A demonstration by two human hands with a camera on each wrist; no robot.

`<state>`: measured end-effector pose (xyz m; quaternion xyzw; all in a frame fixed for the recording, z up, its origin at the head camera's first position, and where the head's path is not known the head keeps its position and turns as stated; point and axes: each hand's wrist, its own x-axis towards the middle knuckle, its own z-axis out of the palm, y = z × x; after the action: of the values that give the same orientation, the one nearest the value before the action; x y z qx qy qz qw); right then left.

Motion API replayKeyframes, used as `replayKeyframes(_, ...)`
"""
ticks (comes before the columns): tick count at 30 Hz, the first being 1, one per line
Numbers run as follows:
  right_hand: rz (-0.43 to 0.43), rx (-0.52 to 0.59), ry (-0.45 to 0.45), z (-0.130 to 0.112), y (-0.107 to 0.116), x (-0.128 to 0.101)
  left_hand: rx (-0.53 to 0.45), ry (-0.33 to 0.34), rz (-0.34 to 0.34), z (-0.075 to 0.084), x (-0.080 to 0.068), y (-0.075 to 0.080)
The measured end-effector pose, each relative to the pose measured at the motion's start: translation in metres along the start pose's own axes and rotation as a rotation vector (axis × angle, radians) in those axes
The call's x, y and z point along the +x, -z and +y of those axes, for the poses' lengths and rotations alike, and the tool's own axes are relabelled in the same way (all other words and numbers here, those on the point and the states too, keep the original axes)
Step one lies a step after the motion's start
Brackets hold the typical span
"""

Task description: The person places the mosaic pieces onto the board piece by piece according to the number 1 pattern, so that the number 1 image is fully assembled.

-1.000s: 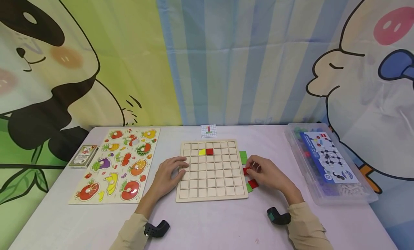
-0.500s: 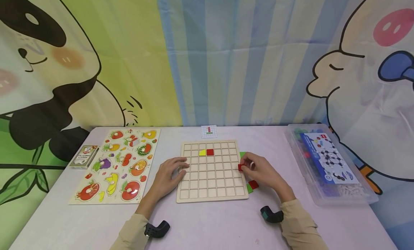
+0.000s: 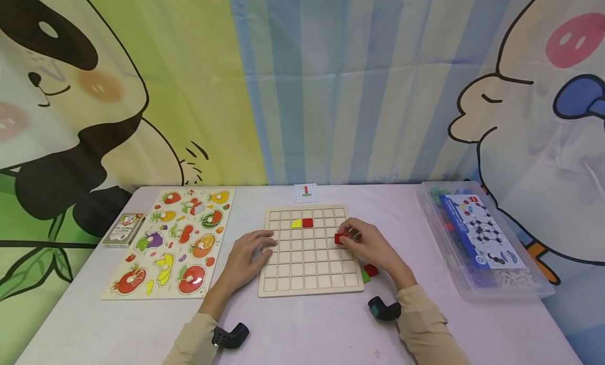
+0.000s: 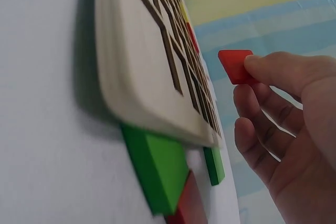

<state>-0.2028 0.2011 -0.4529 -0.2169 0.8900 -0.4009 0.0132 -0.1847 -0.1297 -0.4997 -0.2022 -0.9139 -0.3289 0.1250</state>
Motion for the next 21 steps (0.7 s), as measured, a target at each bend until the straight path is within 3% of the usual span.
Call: replayKeyframes(21, 0.001, 0.062, -0.011, -0.012, -0.026, 0.029, 0.005, -0.016, 0.010, -0.002, 0.000, -0.001)
